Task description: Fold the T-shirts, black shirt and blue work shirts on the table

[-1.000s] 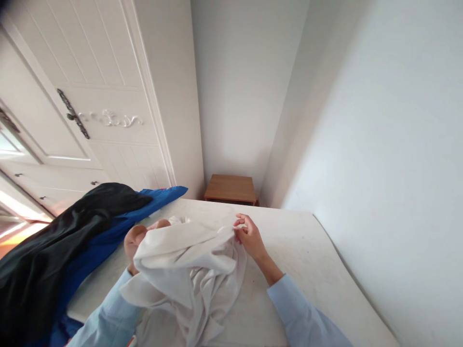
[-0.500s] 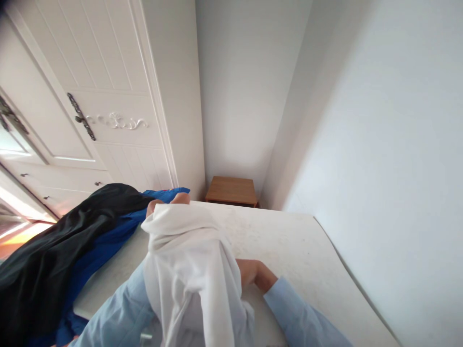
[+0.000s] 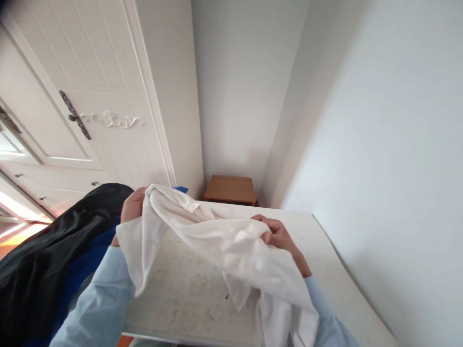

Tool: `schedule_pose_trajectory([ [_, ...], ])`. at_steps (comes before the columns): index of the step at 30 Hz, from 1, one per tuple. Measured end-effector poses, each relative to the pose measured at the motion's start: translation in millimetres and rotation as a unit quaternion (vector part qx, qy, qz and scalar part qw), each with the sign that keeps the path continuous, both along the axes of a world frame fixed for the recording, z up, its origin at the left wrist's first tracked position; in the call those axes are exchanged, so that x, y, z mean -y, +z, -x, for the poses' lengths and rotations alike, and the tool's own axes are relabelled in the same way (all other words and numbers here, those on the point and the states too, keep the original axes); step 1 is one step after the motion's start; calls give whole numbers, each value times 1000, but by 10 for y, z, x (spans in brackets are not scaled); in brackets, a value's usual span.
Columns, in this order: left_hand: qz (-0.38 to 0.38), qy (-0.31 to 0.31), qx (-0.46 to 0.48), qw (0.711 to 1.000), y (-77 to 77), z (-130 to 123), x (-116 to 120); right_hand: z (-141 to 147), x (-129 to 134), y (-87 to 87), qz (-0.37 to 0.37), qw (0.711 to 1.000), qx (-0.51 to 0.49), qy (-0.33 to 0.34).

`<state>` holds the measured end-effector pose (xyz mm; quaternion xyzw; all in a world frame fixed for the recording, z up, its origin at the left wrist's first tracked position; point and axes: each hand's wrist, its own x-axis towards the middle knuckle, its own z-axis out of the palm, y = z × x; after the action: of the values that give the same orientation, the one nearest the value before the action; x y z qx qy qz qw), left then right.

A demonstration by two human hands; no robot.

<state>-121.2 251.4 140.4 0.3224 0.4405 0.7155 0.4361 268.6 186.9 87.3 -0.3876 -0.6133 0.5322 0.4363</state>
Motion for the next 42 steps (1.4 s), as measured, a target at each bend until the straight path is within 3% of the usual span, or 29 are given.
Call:
schedule_pose_trajectory([
  [5,41,39,-170,984,-515,92,-257,90,-158,-100,27,976,214,9],
  [10,87,28,-458,884,-824,155,-273,-49,-272,-310,30,957,283,-45],
  [17,115,27,-659,743,-762,5,-97,-154,-326,-338,-26,925,345,-160],
  [20,157,-49,-722,672,-719,-16,10,-146,-266,-338,-47,928,350,-117],
  [23,192,-127,-733,640,-729,52,61,-156,-195,-316,-36,930,365,-17],
  [26,210,-129,-727,641,-757,171,56,-160,-158,-271,9,924,379,47],
  [28,215,-115,-715,655,-750,228,49,-149,-147,-238,1,934,358,11],
  [29,205,-97,-696,682,-732,239,52,-140,-143,-222,-24,943,330,-35],
  [31,141,-16,-610,780,-659,219,80,-119,-135,-187,-115,950,230,-178],
  [33,28,120,-461,879,-553,153,132,-97,-133,-154,-222,908,102,-340],
  [34,-29,187,-386,903,-498,113,162,-87,-136,-140,-265,875,47,-402],
  [36,-108,278,-280,912,-415,44,210,-74,-152,-124,-310,829,-6,-465],
  [37,-125,294,-257,912,-397,23,221,-71,-163,-125,-311,825,-5,-472],
  [39,-121,279,-251,919,-415,15,212,-72,-188,-147,-273,842,27,-464],
  [42,-46,202,-313,927,-539,65,148,-66,-212,-201,-187,873,64,-445],
])
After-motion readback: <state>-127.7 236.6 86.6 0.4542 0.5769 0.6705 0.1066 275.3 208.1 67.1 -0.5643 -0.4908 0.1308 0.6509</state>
